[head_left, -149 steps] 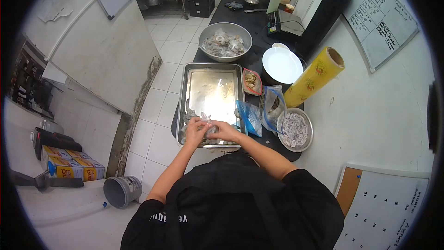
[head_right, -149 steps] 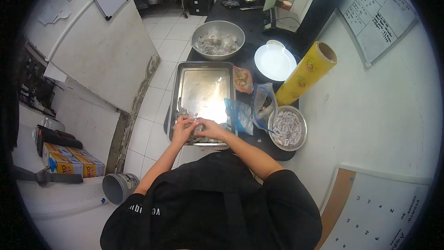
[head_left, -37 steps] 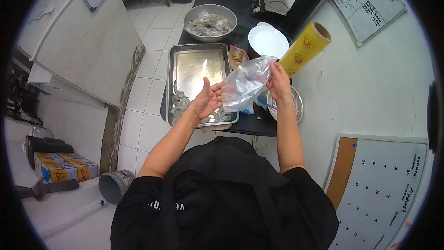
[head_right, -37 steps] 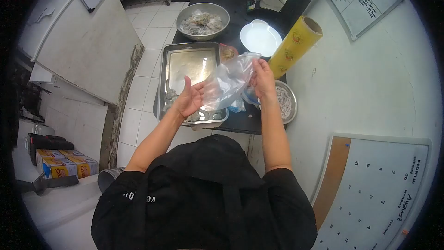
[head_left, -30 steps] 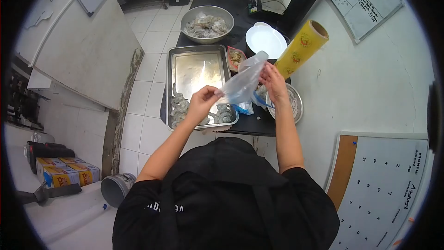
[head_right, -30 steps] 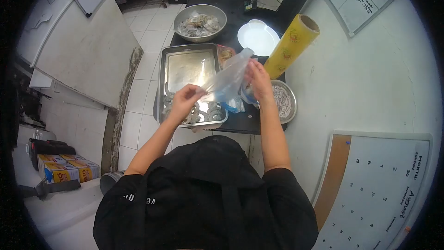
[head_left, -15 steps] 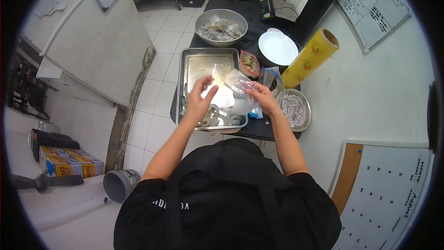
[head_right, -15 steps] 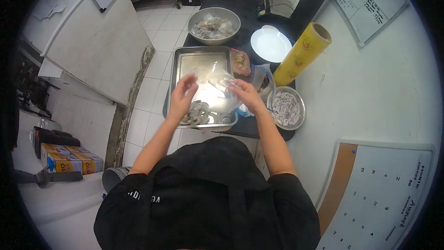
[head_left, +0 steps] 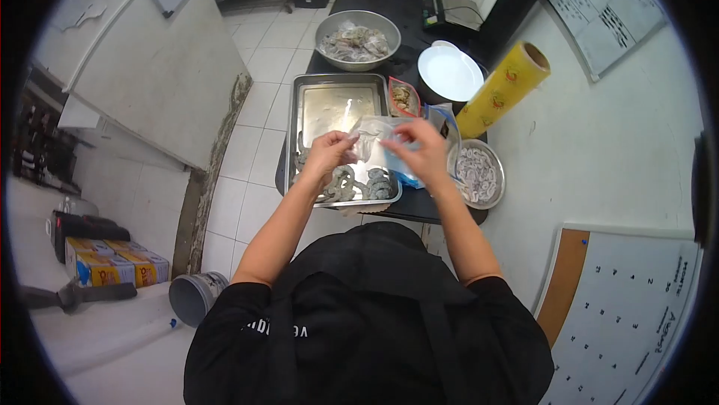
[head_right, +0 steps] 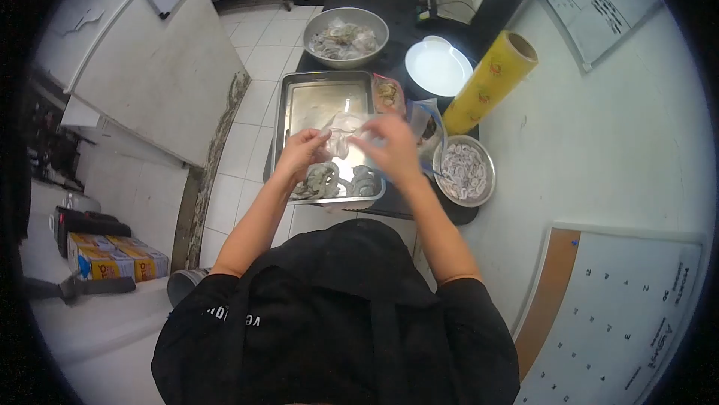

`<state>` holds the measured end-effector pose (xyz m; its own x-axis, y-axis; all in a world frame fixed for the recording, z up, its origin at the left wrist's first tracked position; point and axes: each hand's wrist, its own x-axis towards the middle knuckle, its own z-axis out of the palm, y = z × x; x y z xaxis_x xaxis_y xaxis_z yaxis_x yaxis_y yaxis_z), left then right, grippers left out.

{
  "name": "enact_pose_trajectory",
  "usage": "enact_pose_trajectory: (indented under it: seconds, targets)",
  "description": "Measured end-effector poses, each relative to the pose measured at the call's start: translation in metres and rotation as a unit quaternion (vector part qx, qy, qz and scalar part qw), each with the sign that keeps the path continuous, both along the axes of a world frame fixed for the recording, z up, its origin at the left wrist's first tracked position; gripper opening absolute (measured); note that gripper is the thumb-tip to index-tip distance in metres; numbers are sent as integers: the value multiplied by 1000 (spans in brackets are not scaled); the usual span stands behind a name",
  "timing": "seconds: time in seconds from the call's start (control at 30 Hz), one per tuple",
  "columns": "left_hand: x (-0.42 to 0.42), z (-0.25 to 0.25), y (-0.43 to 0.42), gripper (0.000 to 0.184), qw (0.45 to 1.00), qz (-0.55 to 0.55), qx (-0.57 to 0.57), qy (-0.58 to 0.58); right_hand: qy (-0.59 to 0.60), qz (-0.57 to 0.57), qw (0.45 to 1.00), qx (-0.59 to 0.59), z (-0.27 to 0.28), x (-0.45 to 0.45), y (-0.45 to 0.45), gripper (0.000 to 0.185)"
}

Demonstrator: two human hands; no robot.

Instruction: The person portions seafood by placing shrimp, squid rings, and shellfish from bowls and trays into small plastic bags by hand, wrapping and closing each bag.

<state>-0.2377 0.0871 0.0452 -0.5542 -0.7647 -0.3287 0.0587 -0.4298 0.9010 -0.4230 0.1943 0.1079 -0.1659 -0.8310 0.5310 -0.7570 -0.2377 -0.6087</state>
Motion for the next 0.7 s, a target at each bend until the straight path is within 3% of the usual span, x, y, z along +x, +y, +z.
enact_pose_trajectory:
  seconds: [0.07, 0.13, 0.23, 0.3, 0.4, 0.43, 0.47, 0.5, 0.53, 0.57, 0.6, 0.7]
  targets:
    - [-5, 0, 12, 29, 991, -72, 81, 72, 8, 30, 999, 37, -9, 24, -3, 26]
    - [-5, 12, 19, 33, 982, -96, 124, 104, -128, 34, 984, 117, -25, 32, -3, 20]
    - [6, 6, 14, 44, 963, -93, 170, 190, -187, 1, 975, 117, -46, 15, 0, 19]
    - [11, -14, 4, 41, 949, -69, 205, 229, -283, -13, 948, 143, -71, -8, 5, 18]
    - [9, -5, 2, 28, 934, -18, 238, 266, -262, -26, 936, 235, -90, -27, 16, 17]
    - [9, -8, -2, 24, 974, -27, 121, 187, -335, 10, 912, 234, -90, -34, 18, 20]
    - [10, -12, -5, 20, 994, -37, 4, 102, -335, 17, 912, 239, -85, -31, 15, 20]
    - [7, -12, -7, 21, 995, -36, -71, 53, -331, 4, 930, 157, -73, -28, 12, 24]
    - [7, -13, -6, 21, 996, -33, -71, 51, -328, -11, 942, 73, -60, -26, 11, 29]
    - [5, 3, 0, 21, 994, -62, -86, 29, -238, 0, 969, 67, -29, -12, 13, 35]
    - [3, 16, 5, 22, 990, -96, -100, 6, -242, -3, 968, 66, -18, 0, 11, 35]
    - [0, 27, 17, 28, 976, -142, -166, 6, -45, 77, 987, 137, -26, 11, -5, 21]
